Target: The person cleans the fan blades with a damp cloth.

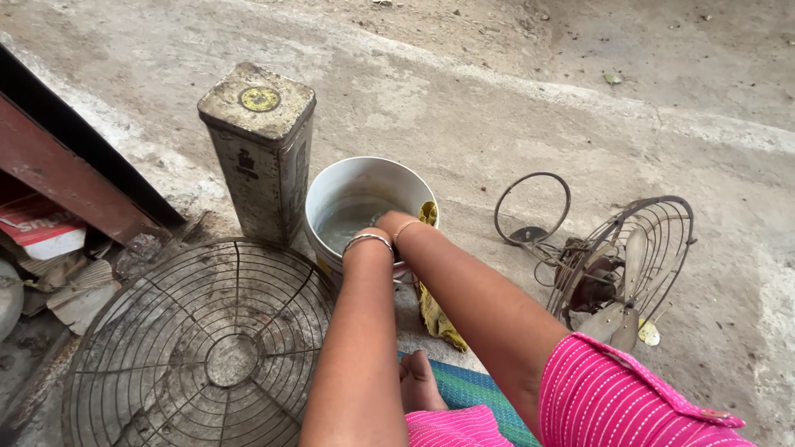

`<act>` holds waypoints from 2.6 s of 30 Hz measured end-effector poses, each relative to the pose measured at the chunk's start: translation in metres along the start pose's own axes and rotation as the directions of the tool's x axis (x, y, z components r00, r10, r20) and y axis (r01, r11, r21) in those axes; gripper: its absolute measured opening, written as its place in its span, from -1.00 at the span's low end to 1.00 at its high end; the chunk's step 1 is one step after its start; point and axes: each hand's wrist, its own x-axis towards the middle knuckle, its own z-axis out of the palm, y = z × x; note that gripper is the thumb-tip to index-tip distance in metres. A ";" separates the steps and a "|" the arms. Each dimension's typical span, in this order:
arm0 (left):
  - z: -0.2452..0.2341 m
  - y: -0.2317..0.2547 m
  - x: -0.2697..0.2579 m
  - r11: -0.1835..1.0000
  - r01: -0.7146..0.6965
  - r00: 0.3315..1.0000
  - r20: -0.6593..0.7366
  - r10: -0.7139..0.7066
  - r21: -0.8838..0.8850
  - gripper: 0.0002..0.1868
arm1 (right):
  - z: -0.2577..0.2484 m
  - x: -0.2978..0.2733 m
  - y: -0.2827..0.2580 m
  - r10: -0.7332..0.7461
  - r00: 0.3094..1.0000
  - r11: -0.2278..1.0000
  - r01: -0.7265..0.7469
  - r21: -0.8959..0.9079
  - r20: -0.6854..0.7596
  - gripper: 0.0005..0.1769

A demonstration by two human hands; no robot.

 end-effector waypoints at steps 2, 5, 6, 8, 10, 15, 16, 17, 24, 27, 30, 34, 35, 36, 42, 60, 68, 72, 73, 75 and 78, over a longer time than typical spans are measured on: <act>-0.005 0.025 -0.001 1.000 0.003 1.000 -0.017 -0.003 -0.017 -0.62 | -0.004 0.002 -0.002 0.009 1.000 1.000 -0.009 0.022 -0.016 -0.61; -0.014 0.103 -0.011 0.999 0.011 0.999 -0.033 -0.012 -0.042 -0.64 | -0.004 -0.001 -0.006 0.056 0.996 0.994 -0.049 0.102 -0.065 -0.61; -0.017 0.130 -0.018 0.999 0.008 0.999 -0.042 -0.010 -0.051 -0.64 | -0.008 -0.001 -0.005 0.076 0.994 0.990 -0.064 0.127 -0.084 -0.61; -0.036 0.159 -0.016 0.998 0.006 0.998 -0.059 -0.010 -0.070 -0.66 | -0.014 -0.002 -0.005 0.098 0.989 0.984 -0.080 0.156 -0.107 -0.61; -0.045 0.179 -0.008 0.996 0.011 0.997 -0.075 -0.018 -0.089 -0.67 | -0.012 0.003 -0.007 0.130 0.982 0.973 -0.099 0.208 -0.139 -0.61; -0.034 0.182 0.005 0.990 0.008 0.994 -0.102 -0.023 -0.140 -0.69 | -0.021 -0.016 -0.014 0.212 0.959 0.940 -0.147 0.307 -0.189 -0.59; -0.037 0.183 0.004 0.989 0.007 0.993 -0.112 -0.024 -0.151 -0.69 | -0.038 -0.036 -0.023 0.211 0.959 0.941 -0.146 0.306 -0.190 -0.59; -0.039 0.183 0.001 0.987 0.005 0.992 -0.121 -0.025 -0.161 -0.70 | -0.055 -0.057 -0.033 0.231 0.949 0.930 -0.150 0.336 -0.215 -0.56; -0.032 0.187 0.017 0.974 -0.011 0.984 -0.176 -0.030 -0.228 -0.70 | -0.078 -0.090 -0.046 0.223 0.725 0.889 0.125 0.442 -0.652 -0.87; -0.006 0.186 0.063 0.966 -0.014 0.980 -0.197 -0.039 -0.257 -0.70 | -0.060 -0.072 -0.035 0.142 0.619 0.905 0.236 0.355 -0.772 -0.85; -0.002 0.187 0.073 0.966 0.003 0.977 -0.206 -0.058 -0.257 -0.64 | -0.037 -0.042 -0.017 0.162 0.683 0.842 0.280 0.460 -0.713 -0.84; -0.006 0.187 0.066 0.963 -0.022 0.974 -0.222 -0.040 -0.268 -0.58 | -0.049 -0.054 -0.023 0.195 0.826 0.750 0.222 0.623 -0.529 -0.82; -0.006 0.187 0.066 0.963 -0.063 0.970 -0.244 -0.002 -0.261 -0.57 | -0.048 -0.053 -0.021 0.205 0.830 0.755 0.203 0.623 -0.518 -0.78; -0.007 0.187 0.065 0.962 -0.104 0.963 -0.266 0.035 -0.252 -0.55 | -0.048 -0.052 -0.020 0.215 0.834 0.759 0.184 0.624 -0.507 -0.73; -0.011 0.193 0.063 0.904 -0.322 0.861 -0.483 0.156 -0.281 -0.52 | -0.071 -0.071 -0.027 0.360 0.792 0.727 0.093 0.681 -0.493 -0.44; -0.021 0.194 0.046 0.930 -0.356 0.774 -0.586 0.240 -0.088 -0.83 | -0.046 -0.041 -0.009 0.252 0.745 0.791 0.209 0.575 -0.618 -0.57; -0.021 0.190 0.043 0.951 -0.304 0.803 -0.552 0.224 -0.056 -0.86 | -0.068 -0.073 -0.031 0.291 0.819 0.830 0.040 0.556 -0.494 -0.69; -0.028 0.191 0.036 0.958 -0.283 0.830 -0.510 0.227 -0.035 -0.86 | -0.079 -0.087 -0.040 0.277 0.842 0.842 0.019 0.538 -0.463 -0.72; -0.030 0.191 0.034 0.958 -0.283 0.829 -0.511 0.226 -0.035 -0.86 | -0.083 -0.091 -0.043 0.276 0.842 0.843 0.020 0.538 -0.463 -0.72; -0.032 0.192 0.032 0.964 -0.264 0.847 -0.489 0.211 -0.042 -0.85 | -0.090 -0.100 -0.048 0.320 0.859 0.827 -0.047 0.560 -0.400 -0.68; -0.031 0.192 0.035 0.964 -0.262 0.846 -0.493 0.204 -0.052 -0.84 | -0.099 -0.112 -0.056 0.349 0.862 0.810 -0.082 0.581 -0.366 -0.63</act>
